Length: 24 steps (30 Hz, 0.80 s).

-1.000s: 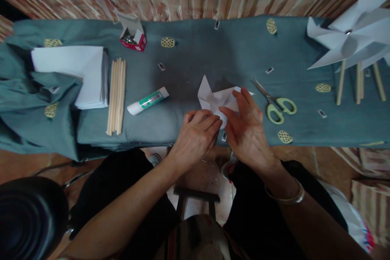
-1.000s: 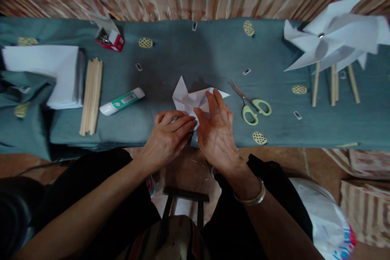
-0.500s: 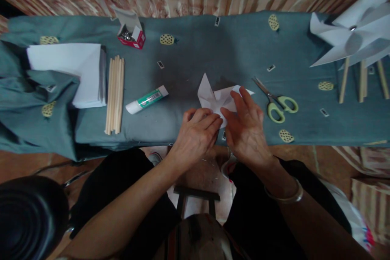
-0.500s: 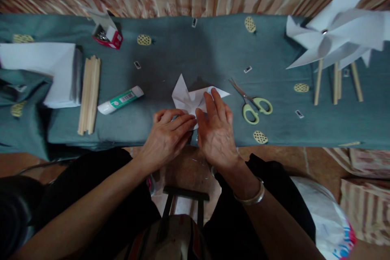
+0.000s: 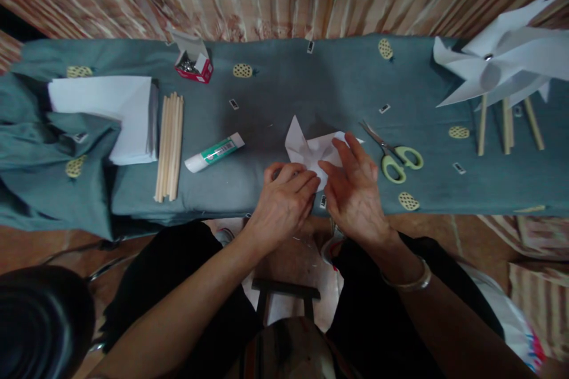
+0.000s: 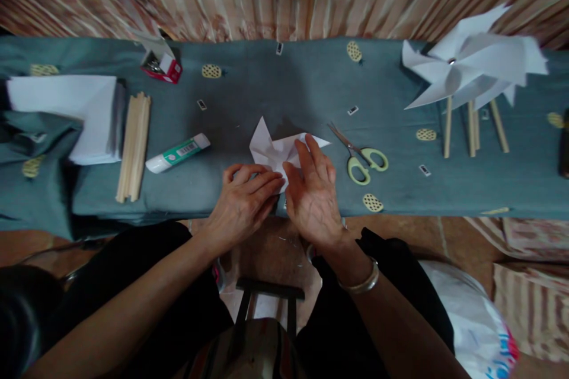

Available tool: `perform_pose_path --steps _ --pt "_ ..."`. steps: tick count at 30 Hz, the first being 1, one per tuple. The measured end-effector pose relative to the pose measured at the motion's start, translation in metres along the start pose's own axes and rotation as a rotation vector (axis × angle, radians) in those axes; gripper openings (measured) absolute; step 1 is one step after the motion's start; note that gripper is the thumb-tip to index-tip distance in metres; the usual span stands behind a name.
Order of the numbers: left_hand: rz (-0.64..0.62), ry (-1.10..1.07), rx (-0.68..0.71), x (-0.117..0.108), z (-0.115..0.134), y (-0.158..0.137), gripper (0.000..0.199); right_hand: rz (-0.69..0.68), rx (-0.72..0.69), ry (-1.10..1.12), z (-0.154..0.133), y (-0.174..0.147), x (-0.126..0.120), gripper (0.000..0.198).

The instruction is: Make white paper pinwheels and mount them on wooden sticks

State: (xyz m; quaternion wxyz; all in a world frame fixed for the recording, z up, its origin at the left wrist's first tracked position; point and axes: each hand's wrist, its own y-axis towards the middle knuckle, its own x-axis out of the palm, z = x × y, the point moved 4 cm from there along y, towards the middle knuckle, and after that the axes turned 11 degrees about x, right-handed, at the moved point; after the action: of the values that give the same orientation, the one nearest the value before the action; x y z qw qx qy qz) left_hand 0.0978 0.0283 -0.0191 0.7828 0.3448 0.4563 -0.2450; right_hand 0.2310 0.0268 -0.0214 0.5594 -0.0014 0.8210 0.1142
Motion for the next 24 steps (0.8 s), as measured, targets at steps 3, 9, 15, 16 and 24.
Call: perform_pose_path --steps 3,9,15,16,24 --pt "-0.012 -0.001 -0.005 -0.0007 0.0004 0.0004 0.023 -0.007 -0.002 0.008 -0.0027 0.0011 0.0001 0.047" --pt "-0.002 -0.006 0.004 -0.0007 -0.0002 -0.0002 0.022 -0.002 -0.007 0.002 -0.0013 0.0025 0.0021 0.050" --pt "0.006 -0.029 0.004 -0.0001 -0.0008 -0.0006 0.022 -0.020 -0.013 -0.022 -0.0005 0.0035 0.0054 0.049" --pt "0.006 -0.033 0.002 -0.0002 -0.0008 -0.0004 0.022 -0.022 -0.014 -0.018 -0.0011 0.0039 0.0062 0.049" --pt "-0.023 -0.025 -0.005 0.0000 -0.0014 0.0004 0.023 -0.018 -0.026 -0.027 -0.0006 0.0023 0.0059 0.048"
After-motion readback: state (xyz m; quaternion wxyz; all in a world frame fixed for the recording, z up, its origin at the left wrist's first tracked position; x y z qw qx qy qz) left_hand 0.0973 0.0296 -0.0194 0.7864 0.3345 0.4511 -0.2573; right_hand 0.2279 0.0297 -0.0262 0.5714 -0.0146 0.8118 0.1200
